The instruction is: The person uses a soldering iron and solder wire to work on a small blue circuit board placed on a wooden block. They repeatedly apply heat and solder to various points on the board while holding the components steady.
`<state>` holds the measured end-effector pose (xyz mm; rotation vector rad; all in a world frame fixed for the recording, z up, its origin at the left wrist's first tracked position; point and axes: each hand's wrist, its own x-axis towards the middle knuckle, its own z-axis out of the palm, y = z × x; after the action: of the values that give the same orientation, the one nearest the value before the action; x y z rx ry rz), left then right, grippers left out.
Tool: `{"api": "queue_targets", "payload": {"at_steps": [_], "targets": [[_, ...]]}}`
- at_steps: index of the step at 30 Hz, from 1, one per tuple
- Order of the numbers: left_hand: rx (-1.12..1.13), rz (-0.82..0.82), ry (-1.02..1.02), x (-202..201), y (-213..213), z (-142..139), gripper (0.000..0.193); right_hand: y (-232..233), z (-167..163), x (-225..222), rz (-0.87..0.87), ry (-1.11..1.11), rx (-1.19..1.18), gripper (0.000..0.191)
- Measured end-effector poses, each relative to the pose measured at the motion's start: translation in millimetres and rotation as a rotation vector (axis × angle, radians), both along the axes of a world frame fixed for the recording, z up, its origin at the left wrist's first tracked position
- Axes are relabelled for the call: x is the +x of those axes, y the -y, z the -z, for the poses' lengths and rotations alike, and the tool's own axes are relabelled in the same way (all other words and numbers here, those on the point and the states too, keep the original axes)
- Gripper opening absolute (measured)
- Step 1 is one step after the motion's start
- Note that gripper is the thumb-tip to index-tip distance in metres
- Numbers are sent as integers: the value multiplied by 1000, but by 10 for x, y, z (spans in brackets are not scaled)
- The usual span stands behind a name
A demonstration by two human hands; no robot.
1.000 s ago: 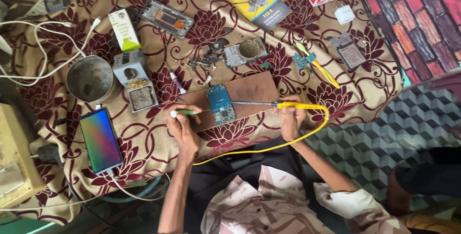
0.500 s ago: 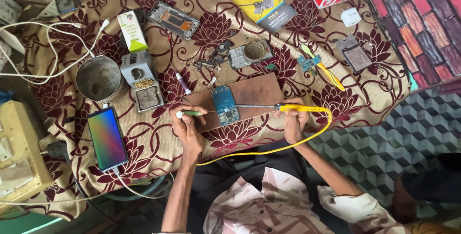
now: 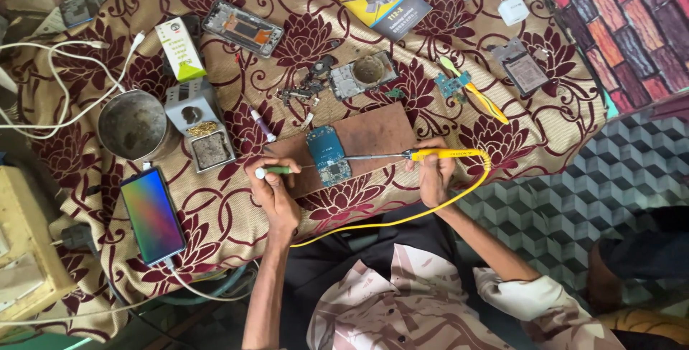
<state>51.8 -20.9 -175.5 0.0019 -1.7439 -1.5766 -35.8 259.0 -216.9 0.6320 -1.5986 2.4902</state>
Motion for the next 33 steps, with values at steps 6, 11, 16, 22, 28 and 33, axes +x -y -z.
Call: {"api": "queue_targets", "payload": {"at_steps": [6, 11, 16, 22, 28, 33], "targets": [[-44, 54, 79, 85, -76, -44, 40, 9, -141, 17, 141, 28, 108, 28], [-112, 24, 80, 84, -119, -95, 45, 102, -213, -98, 164, -55, 108, 28], [-174, -25, 91, 74, -140, -111, 45, 114, -191, -182, 215, -82, 14, 28], [-163, -44, 91, 96, -121, -87, 42, 88, -38, -87, 185, -29, -13, 22], [-131, -21, 72, 131, -104, -106, 37, 123, 36, -44, 169, -55, 39, 22], [-49, 11, 70, 118, -120, -125, 36, 106, 13, -22, 143, -51, 59, 21]]}}
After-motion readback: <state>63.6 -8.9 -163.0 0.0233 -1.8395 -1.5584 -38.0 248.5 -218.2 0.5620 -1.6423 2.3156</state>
